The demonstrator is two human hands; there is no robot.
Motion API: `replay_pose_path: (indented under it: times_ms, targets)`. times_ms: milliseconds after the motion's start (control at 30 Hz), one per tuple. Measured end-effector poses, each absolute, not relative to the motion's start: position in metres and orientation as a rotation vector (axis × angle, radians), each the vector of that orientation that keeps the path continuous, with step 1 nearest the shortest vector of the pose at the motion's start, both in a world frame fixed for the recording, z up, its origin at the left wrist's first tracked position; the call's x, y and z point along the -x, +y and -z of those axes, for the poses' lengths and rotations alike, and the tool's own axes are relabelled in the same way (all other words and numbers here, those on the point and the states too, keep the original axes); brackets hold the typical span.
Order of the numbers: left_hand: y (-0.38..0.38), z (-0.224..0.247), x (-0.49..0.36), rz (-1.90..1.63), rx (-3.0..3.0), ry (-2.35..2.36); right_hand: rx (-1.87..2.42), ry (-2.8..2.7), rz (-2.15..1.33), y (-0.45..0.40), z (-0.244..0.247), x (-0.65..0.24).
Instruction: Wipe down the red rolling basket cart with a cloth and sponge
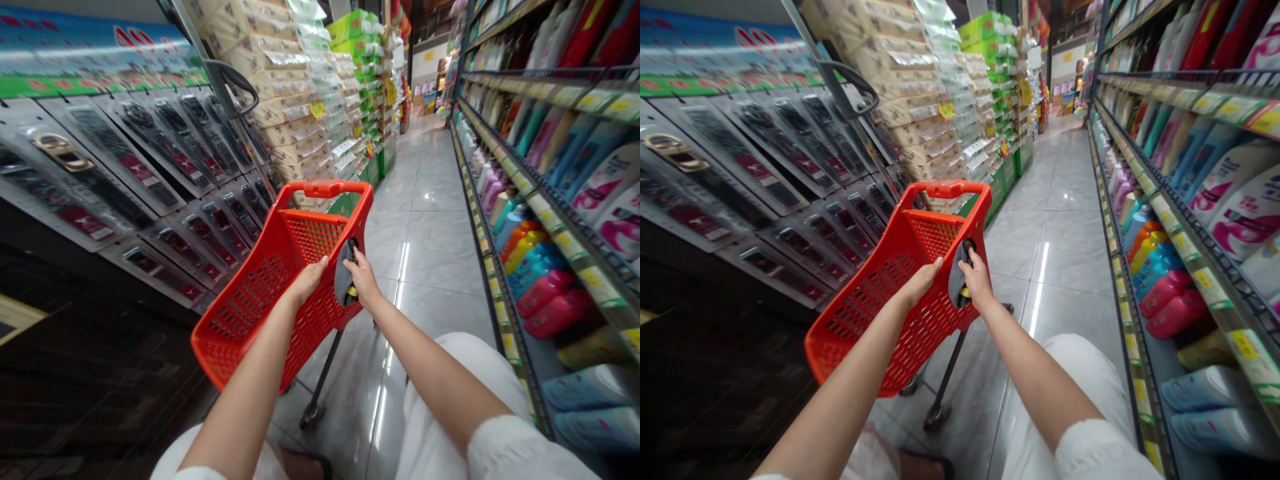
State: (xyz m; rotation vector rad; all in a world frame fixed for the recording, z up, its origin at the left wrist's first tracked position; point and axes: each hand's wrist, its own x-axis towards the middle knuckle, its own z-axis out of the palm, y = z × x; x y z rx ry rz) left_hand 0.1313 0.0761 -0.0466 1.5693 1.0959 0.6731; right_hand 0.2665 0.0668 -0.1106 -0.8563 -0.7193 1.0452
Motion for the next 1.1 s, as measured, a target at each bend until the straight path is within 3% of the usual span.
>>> replay_pose_path:
  times_ms: [333, 500, 600, 800, 900, 1000, 1100]
  targets:
    - [0.076, 0.042, -0.139, -0.799, -1.379, 1.097, 1.284, -1.359, -0.659, -0.011, 0.138, -0.208]
    - [0.071, 0.038, -0.134, -0.788, -1.373, 1.08, 1.336, -1.972, -0.376, -0.02, 0.121, -0.227]
    - [0.071, 0.042, -0.13, -0.781, -1.368, 1.1, 1.433, -2.069, -0.253, -0.006, 0.112, -0.251]
    - [0.067, 0.041, -0.129, -0.761, -1.324, 1.125, 1.617, -1.543, -0.53, 0.027, 0.136, -0.278]
    - [0.065, 0.037, -0.129, -0.752, -1.342, 1.157, 1.455, -0.948, -0.725, 0.048, 0.151, -0.286]
    - [0.063, 0.034, -0.129, -0.755, -1.368, 1.176, 1.229, -0.367, -0.699, 0.073, 0.144, -0.298]
    - [0.062, 0.035, -0.129, -0.734, -1.342, 1.158, 1.086, -0.347, -0.659, 0.095, 0.121, -0.305]
